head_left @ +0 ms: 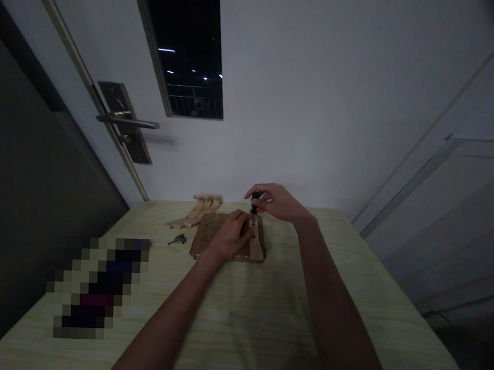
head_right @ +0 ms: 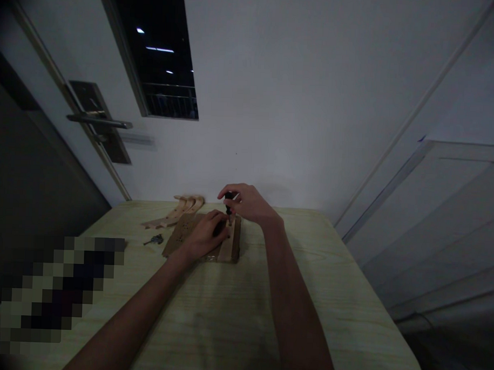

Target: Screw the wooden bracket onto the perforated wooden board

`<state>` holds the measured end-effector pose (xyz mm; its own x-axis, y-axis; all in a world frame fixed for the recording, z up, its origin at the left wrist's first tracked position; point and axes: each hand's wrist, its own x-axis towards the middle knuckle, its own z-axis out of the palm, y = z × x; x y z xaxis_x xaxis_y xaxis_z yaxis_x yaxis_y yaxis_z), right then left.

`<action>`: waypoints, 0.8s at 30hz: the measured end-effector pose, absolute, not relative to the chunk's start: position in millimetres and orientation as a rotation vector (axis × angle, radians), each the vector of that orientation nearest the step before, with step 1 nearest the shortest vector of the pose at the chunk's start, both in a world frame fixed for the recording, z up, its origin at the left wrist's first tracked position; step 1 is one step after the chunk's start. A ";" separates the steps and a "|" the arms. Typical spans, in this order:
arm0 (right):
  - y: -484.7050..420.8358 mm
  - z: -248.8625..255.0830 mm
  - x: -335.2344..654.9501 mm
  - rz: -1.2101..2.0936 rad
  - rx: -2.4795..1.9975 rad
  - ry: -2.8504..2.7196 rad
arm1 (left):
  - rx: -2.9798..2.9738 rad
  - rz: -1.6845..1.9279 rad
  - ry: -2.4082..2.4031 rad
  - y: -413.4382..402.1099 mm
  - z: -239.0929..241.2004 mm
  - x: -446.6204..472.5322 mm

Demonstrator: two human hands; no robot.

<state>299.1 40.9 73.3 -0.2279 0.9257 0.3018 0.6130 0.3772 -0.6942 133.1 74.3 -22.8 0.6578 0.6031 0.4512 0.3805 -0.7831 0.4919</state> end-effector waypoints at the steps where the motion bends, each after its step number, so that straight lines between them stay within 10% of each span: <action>1: 40.4 73.8 298.4 0.574 -1.332 -1.938 | 2.521 0.872 0.783 74.4 -23.1 133.1; 24: 38.2 73.5 296.5 0.369 -1.472 -1.941 | 2.540 0.881 0.764 73.5 -21.7 131.7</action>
<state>296.5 38.2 73.5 -0.1440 0.9312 0.3347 0.7432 0.3251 -0.5847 131.7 73.5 -21.7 0.6622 0.5891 0.4632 0.3748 -0.7956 0.4760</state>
